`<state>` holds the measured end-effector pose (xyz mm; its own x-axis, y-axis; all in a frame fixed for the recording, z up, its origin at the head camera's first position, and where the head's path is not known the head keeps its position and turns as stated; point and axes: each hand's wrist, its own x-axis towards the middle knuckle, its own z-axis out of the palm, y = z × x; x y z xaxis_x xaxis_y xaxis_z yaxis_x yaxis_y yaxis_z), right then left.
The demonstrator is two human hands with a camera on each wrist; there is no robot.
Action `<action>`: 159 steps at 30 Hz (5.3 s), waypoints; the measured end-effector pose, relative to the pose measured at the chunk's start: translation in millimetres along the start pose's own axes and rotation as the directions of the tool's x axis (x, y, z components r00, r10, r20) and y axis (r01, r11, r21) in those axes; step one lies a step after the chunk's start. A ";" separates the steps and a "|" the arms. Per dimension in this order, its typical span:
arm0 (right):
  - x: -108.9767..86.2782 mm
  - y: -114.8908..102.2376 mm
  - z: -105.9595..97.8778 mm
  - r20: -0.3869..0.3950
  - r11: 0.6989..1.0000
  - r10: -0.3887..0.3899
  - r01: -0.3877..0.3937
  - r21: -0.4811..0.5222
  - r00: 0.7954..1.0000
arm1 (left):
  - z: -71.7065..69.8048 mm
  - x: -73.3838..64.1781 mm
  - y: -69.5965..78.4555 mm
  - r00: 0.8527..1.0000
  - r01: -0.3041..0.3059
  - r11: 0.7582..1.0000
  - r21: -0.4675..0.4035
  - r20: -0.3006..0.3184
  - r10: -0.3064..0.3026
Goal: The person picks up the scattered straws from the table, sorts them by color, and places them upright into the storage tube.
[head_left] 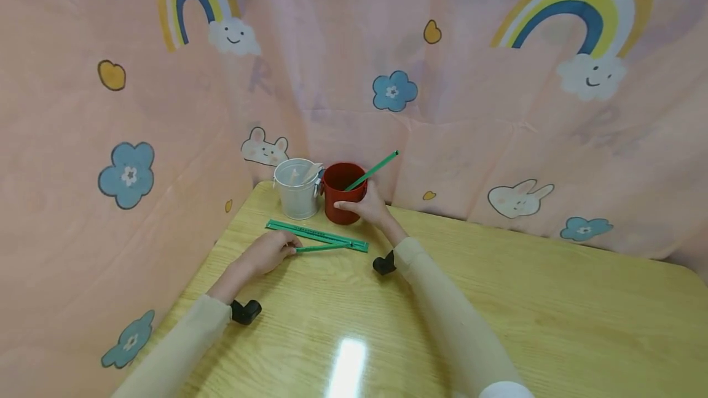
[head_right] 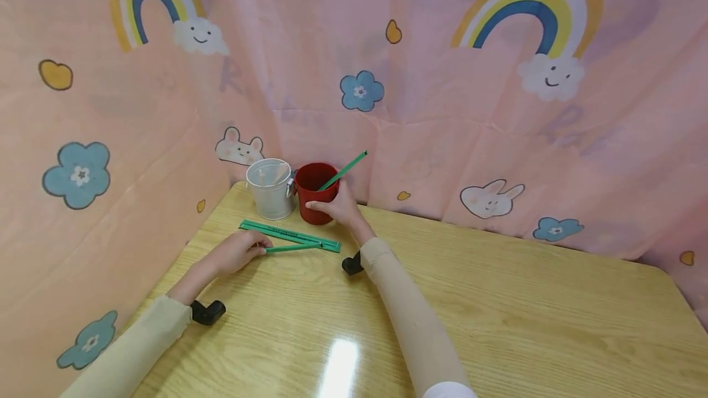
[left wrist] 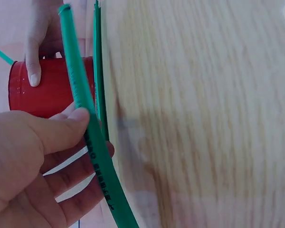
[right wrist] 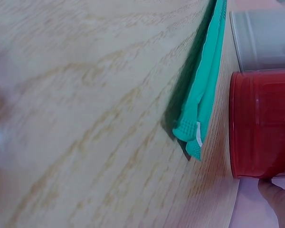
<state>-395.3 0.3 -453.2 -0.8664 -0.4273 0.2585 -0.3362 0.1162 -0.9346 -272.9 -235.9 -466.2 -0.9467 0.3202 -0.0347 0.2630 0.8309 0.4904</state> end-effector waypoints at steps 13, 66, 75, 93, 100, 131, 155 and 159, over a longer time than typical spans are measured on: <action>-1.7 1.4 -0.8 0.000 1.000 0.002 -0.002 0.001 1.000 | -15.0 -1.5 11.8 0.994 0.019 0.992 -0.125 -0.106 -0.032; -1.5 13.7 -4.6 -0.035 1.000 -0.001 0.000 -0.024 0.999 | -65.7 48.0 109.4 0.823 -0.347 0.767 -0.540 -0.567 -0.028; 1.8 5.3 -0.6 0.016 1.000 -0.003 0.003 0.008 1.000 | -65.4 66.2 123.5 0.804 -0.382 0.710 -0.591 -0.592 -0.060; 7.2 19.1 -4.7 0.043 0.997 -0.074 0.075 -0.035 0.996 | -36.4 101.7 133.1 0.723 -0.461 0.785 -0.413 -0.688 0.062; -1.2 0.7 -4.7 0.069 0.985 -0.157 0.162 -0.064 0.985 | -27.2 106.4 132.3 0.738 -0.405 0.852 -0.332 -0.669 0.089; -0.5 -2.5 -1.8 0.036 0.989 -0.123 0.125 -0.076 0.992 | 1.6 116.5 98.5 0.798 -0.196 0.959 -0.206 -0.602 0.034; 0.0 3.4 -3.6 0.015 0.997 -0.056 0.057 -0.055 0.998 | 9.9 96.9 83.4 0.812 -0.327 0.914 -0.240 -0.567 0.142; 6.1 21.1 -2.1 -0.016 0.998 -0.027 0.026 -0.060 1.000 | 13.9 90.7 74.2 0.830 -0.335 0.901 -0.276 -0.540 0.143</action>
<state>-408.5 2.1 -470.9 -0.8628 -0.4162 0.2870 -0.3798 0.1589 -0.9113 -336.6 -138.9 -445.1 -0.8481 0.1386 0.5114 0.5027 0.5158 0.6938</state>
